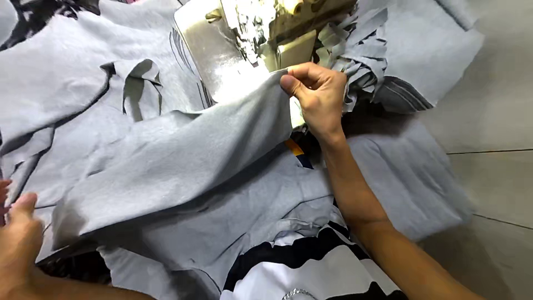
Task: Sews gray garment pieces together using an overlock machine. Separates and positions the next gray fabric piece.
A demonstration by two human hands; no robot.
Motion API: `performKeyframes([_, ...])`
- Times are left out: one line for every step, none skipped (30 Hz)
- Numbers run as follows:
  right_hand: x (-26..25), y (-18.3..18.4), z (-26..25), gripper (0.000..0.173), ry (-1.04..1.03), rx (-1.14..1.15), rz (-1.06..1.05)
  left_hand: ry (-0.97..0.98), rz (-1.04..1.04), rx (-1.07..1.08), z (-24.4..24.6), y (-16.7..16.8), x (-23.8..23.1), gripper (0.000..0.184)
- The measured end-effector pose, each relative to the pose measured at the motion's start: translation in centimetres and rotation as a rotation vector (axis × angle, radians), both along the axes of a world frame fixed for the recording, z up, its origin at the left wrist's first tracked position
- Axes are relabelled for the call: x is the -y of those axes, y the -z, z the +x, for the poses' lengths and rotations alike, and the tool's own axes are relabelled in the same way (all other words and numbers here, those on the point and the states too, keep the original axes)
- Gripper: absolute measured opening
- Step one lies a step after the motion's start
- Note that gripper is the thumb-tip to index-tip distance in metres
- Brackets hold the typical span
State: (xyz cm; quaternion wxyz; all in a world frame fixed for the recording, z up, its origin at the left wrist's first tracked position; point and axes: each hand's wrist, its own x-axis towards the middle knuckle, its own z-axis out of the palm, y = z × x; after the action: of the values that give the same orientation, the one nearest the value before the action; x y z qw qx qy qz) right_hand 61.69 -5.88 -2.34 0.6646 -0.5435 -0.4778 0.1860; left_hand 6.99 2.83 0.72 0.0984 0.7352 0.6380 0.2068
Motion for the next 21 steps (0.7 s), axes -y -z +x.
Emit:
performKeyframes([0.2, -0.1, -0.1, 0.008, 0.0, 0.009, -0.001, 0.151, 0.064, 0.025, 3.6, -0.8, -0.4, 0.048])
performKeyframes([0.4, -0.2, -0.3, 0.008, -0.009, 0.013, -0.005, 0.315, 0.125, 0.064, 7.8, -1.4, -0.7, 0.046])
performKeyframes([0.6, -0.3, -0.4, 0.009, -0.023, 0.01, -0.006, 0.454, 0.18, 0.094, 12.1, -1.8, -0.8, 0.043])
performKeyframes([0.8, -0.5, -0.6, 0.009, -0.04, -0.007, -0.005, 0.56, 0.204, 0.103, 16.7, -2.3, -0.2, 0.04])
performKeyframes([1.0, -0.7, -0.7, 0.009, -0.054, -0.024, -0.002, 0.657, 0.211, 0.122, 21.3, -2.7, 0.5, 0.038])
performKeyframes([1.1, -1.0, -0.8, 0.01, -0.068, -0.041, 0.003, 0.746, 0.198, 0.156, 25.2, -2.8, 1.1, 0.036])
performKeyframes([1.3, -1.2, -0.8, 0.01, -0.077, -0.049, 0.006, 0.817, 0.182, 0.195, 28.4, -2.6, 1.4, 0.035])
performKeyframes([1.6, -1.5, -0.8, 0.01, -0.082, -0.054, 0.008, 0.858, 0.165, 0.23, 30.9, -2.3, 1.6, 0.035])
performKeyframes([2.1, -1.7, -0.9, 0.01, -0.085, -0.048, 0.002, 0.88, 0.145, 0.261, 32.7, -2.0, 1.8, 0.034])
performKeyframes([2.6, -1.9, -0.9, 0.011, -0.094, -0.033, -0.017, 0.889, 0.12, 0.294, 34.0, -1.8, 2.0, 0.032])
performKeyframes([3.0, -2.1, -0.9, 0.011, -0.095, -0.025, -0.024, 0.886, 0.088, 0.344, 34.9, -1.6, 2.2, 0.029])
performKeyframes([3.1, -2.2, -0.8, 0.011, -0.097, -0.027, -0.025, 0.868, 0.057, 0.41, 35.4, -1.4, 2.5, 0.023])
performKeyframes([3.1, -2.2, -0.8, 0.01, -0.099, -0.034, -0.022, 0.841, 0.033, 0.475, 35.8, -1.3, 2.8, 0.017])
performKeyframes([3.0, -2.2, -0.8, 0.01, -0.096, -0.04, -0.021, 0.81, 0.02, 0.53, 36.0, -1.2, 3.0, 0.012])
performKeyframes([2.9, -2.2, -0.8, 0.01, -0.091, -0.045, -0.022, 0.786, 0.018, 0.556, 36.2, -1.4, 3.1, 0.009])
performKeyframes([2.9, -2.2, -0.8, 0.01, -0.087, -0.052, -0.028, 0.766, 0.035, 0.562, 36.4, -1.5, 3.2, 0.008])
performKeyframes([2.8, -2.2, -0.8, 0.01, -0.083, -0.062, -0.034, 0.748, 0.067, 0.551, 36.5, -1.6, 3.3, 0.008])
performKeyframes([2.7, -2.2, -0.9, 0.011, -0.078, -0.071, -0.035, 0.735, 0.108, 0.535, 36.6, -1.7, 3.5, 0.009])
performKeyframes([2.6, -2.2, -1.0, 0.011, -0.072, -0.076, -0.035, 0.728, 0.154, 0.516, 36.7, -1.7, 3.6, 0.01])
performKeyframes([2.6, -2.1, -1.1, 0.011, -0.068, -0.076, -0.032, 0.719, 0.203, 0.487, 36.7, -1.7, 3.8, 0.011])
performKeyframes([2.4, -2.1, -1.1, 0.011, -0.06, -0.071, -0.024, 0.708, 0.252, 0.454, 36.8, -1.7, 4.0, 0.012])
